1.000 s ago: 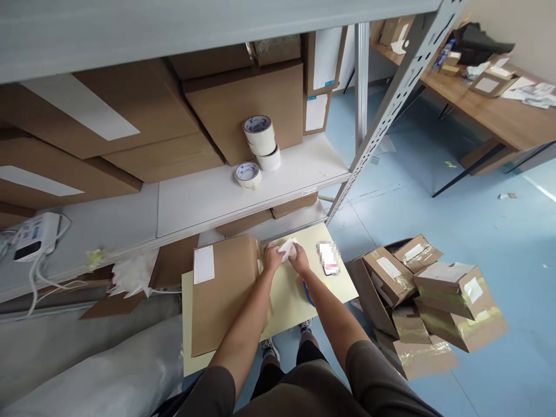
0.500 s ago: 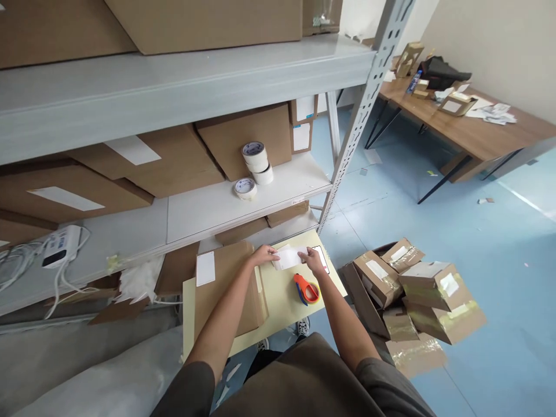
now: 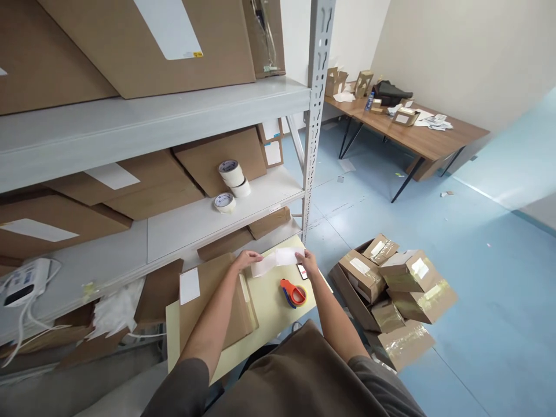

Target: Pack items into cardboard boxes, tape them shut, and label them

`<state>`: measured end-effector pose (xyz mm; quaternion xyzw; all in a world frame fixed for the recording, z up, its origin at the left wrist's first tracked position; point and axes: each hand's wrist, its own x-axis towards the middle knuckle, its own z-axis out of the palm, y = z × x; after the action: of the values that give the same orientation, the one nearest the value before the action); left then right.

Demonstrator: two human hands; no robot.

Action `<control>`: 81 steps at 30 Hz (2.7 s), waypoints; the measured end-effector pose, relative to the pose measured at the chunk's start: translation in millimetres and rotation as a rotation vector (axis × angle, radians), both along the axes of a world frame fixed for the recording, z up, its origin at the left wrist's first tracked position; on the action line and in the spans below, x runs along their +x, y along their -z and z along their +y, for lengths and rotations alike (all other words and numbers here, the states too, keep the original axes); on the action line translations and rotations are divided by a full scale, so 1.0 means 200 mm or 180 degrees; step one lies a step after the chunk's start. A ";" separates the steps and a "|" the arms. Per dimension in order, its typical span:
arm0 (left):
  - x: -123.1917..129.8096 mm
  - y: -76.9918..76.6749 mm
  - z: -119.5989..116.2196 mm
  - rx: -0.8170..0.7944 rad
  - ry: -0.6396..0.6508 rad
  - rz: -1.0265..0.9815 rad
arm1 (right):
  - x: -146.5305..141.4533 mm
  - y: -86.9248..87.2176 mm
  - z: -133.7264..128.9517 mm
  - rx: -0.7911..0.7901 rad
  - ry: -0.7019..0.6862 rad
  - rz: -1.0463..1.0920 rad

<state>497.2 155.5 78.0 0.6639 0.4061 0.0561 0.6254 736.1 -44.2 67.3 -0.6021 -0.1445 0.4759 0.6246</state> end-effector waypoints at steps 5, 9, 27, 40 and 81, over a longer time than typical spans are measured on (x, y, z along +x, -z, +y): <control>0.13 0.00 -0.10 0.0701 -0.0344 0.0065 | -0.01 -0.13 -0.01 0.0293 -0.0302 0.0146; 0.14 -0.03 -0.22 0.1413 -0.0896 -0.0077 | -0.07 -0.20 0.01 0.0347 -0.0552 -0.0008; -0.69 -0.39 -0.88 0.0255 -0.2844 -0.0953 | -0.85 -0.48 0.19 0.0754 -0.2179 -0.0363; -0.64 -0.58 -0.89 0.0386 -0.2587 -0.1205 | -0.81 -0.67 -0.14 0.1039 -0.1980 -0.0344; -1.10 -0.90 -1.02 0.1977 -0.2012 -0.0805 | -1.48 -0.82 -0.02 0.1333 -0.2183 -0.0712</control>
<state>276.8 -49.3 258.4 0.6515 0.4731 0.4437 0.3936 440.1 -47.5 230.5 -0.4271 -0.4973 0.5483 0.5194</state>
